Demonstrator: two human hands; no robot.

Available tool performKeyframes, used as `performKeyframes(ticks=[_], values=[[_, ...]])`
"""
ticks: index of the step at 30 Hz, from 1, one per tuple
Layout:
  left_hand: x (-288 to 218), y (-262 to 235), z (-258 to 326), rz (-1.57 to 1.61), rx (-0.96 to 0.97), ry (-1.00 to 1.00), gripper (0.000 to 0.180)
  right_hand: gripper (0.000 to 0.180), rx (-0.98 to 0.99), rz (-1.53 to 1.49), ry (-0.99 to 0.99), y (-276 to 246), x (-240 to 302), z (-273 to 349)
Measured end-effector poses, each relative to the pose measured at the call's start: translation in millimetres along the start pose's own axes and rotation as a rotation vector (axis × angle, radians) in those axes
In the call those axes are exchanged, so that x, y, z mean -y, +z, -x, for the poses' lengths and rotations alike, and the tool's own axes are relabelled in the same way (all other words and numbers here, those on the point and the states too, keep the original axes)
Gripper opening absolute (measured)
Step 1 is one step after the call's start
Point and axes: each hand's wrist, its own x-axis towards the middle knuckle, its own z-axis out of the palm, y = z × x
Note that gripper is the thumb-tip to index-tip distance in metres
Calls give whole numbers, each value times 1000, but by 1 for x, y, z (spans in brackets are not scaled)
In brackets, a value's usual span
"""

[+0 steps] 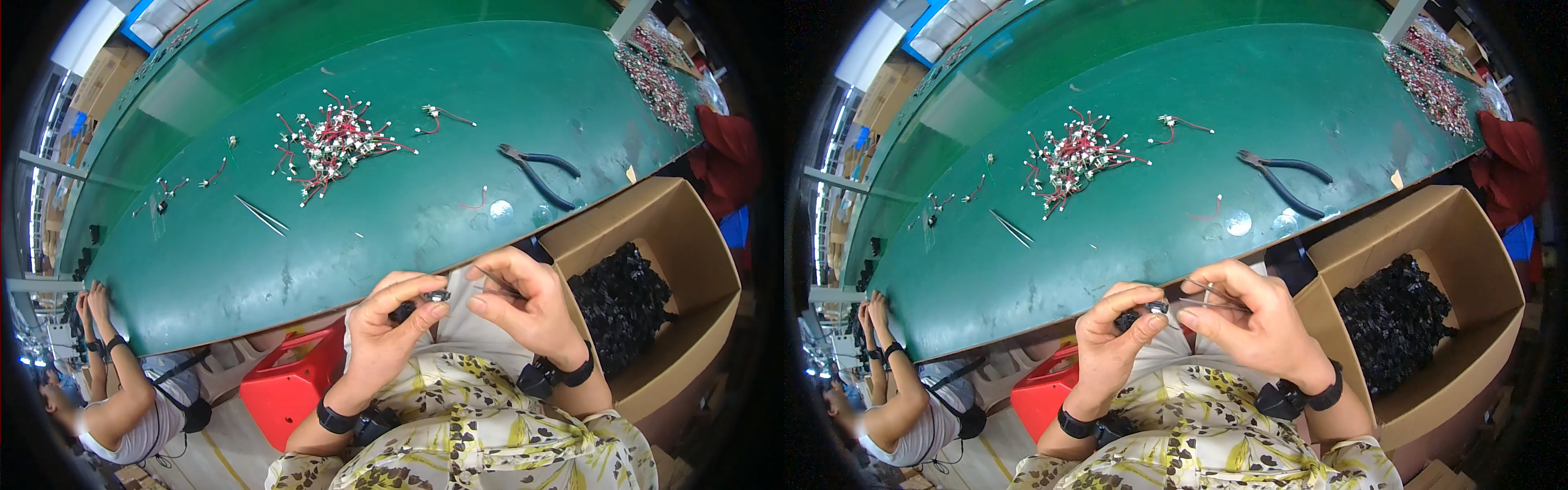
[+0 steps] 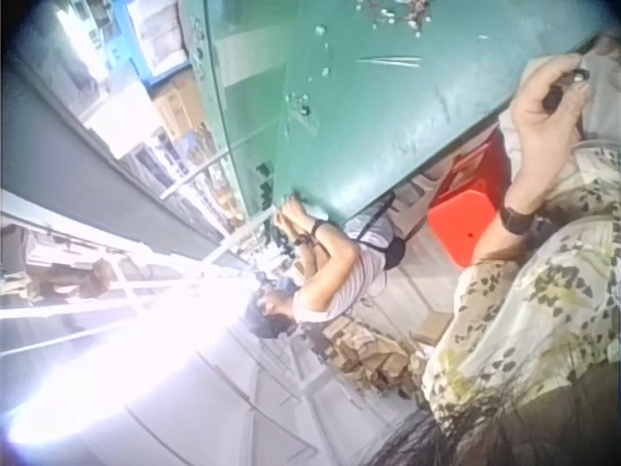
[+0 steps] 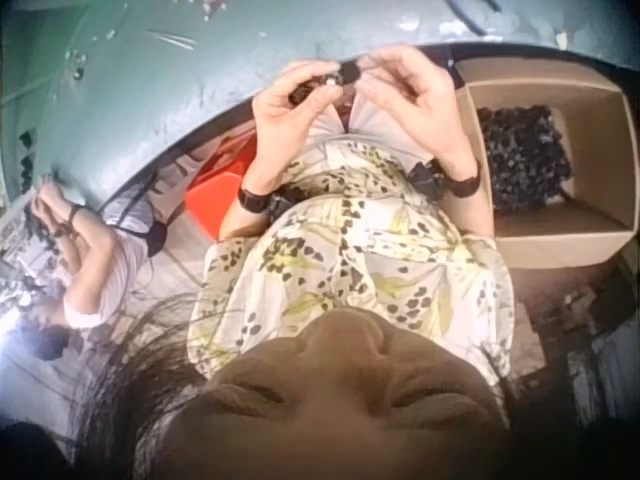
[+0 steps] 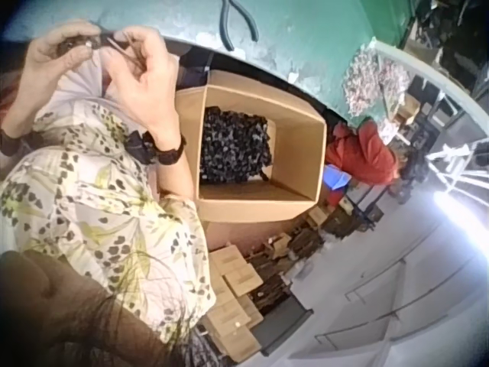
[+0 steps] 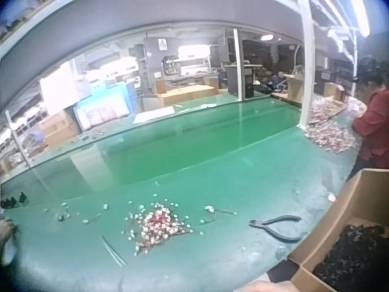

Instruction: The person assembles small electronic components by hand at a green workbench. They pick up black plastic housings and red-and-white wire connectors, inserting the wires into the housings. The person occasionally uses tweezers to adjust the components and places the finished assemblies into a cardboard box.

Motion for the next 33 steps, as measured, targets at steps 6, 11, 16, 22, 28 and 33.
performKeyframes(ticks=[6,11,16,22,28,33], values=[[-19,4,5,3,-52,-75,32,17,24,-207,54,20,-20,5],[-2,4,14,83,-76,-5,29,18,-138,-368,38,43,-34,16],[-12,2,13,94,-116,-46,24,21,-98,102,-61,19,-2,15],[-5,4,9,-46,-50,90,23,19,-29,594,-353,8,12,3],[-3,1,7,-47,36,60,25,15,73,730,-345,1,19,-6],[-2,-1,5,18,73,-60,30,14,136,700,-289,-5,19,-11]])
